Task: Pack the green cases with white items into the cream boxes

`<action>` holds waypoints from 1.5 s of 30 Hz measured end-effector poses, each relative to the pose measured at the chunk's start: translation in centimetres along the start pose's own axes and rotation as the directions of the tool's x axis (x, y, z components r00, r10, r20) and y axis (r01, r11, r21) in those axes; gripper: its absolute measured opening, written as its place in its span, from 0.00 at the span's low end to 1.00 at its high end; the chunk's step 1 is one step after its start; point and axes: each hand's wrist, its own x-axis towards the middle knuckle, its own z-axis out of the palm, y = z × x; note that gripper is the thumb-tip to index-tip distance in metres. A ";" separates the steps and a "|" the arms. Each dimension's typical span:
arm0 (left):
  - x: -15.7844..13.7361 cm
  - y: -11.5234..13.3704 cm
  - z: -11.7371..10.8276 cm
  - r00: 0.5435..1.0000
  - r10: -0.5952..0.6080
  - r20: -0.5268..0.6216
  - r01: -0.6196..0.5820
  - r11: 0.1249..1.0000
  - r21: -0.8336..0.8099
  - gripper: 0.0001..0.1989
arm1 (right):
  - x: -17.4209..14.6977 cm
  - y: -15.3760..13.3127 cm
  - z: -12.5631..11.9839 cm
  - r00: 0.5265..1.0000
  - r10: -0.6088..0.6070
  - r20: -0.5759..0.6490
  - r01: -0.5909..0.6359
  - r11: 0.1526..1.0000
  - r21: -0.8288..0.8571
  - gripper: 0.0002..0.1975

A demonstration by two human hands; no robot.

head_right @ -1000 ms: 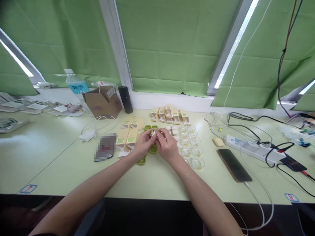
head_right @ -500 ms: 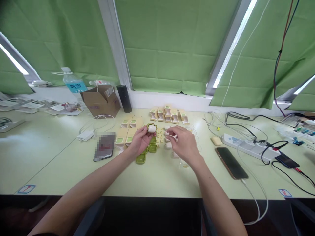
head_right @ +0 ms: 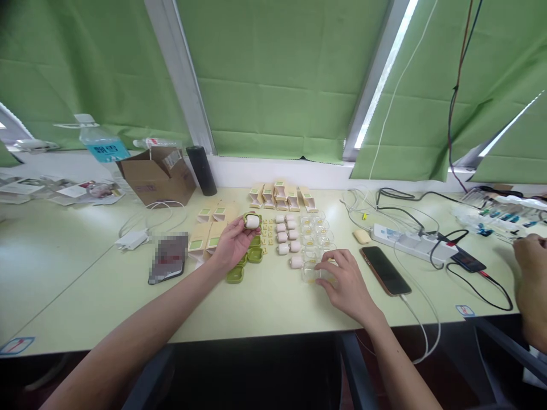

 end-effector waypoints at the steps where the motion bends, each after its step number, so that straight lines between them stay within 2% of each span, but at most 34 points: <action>1: 0.0 0.0 0.0 1.000 -0.003 -0.001 0.003 1.000 0.004 0.11 | -0.3 -0.1 0.4 1.000 0.000 -0.006 0.000 1.000 -0.015 0.08; 7: -0.2 0.2 0.2 1.000 -0.013 -0.013 0.013 1.000 -0.002 0.11 | -0.3 -0.8 1.3 0.998 0.051 -0.030 -0.052 0.998 -0.037 0.08; 11: -0.2 0.1 0.3 1.000 -0.003 -0.008 0.003 1.000 0.008 0.10 | 1.2 -1.8 -0.5 0.993 0.101 -0.060 -0.092 0.986 0.139 0.06; 14: -0.2 -0.1 0.2 1.000 0.010 0.006 -0.010 1.000 0.024 0.11 | 3.3 -3.0 -2.2 0.988 0.125 -0.096 -0.085 0.934 0.346 0.04; 18: -0.1 -0.1 0.0 0.999 0.029 0.029 -0.030 0.999 0.039 0.12 | 7.2 -4.4 -2.5 0.992 0.121 -0.035 -0.066 0.734 0.676 0.06; 22: 0.1 -0.1 -0.1 0.998 0.062 0.009 -0.063 0.997 0.049 0.14 | 11.3 -5.2 0.1 0.995 0.087 0.056 -0.093 0.514 0.852 0.12; 27: 0.5 -0.1 -0.3 0.991 0.130 -0.032 -0.128 0.990 0.061 0.17 | 14.2 -5.7 4.3 0.983 0.152 0.100 -0.136 0.253 0.958 0.18; 32: 0.5 -0.1 -0.3 0.985 0.172 -0.030 -0.169 0.982 0.086 0.19 | 13.9 -5.9 6.6 0.956 0.226 0.189 -0.199 0.020 0.980 0.24; 37: 0.2 -0.1 0.0 0.981 0.193 0.017 -0.193 0.970 0.146 0.21 | 13.1 -6.0 7.4 0.925 0.292 0.241 -0.220 -0.104 0.970 0.27; 45: -0.6 -0.1 0.5 0.971 0.210 0.114 -0.233 0.938 0.258 0.24 | 13.0 -6.5 8.2 0.899 0.342 0.274 -0.243 -0.130 0.961 0.28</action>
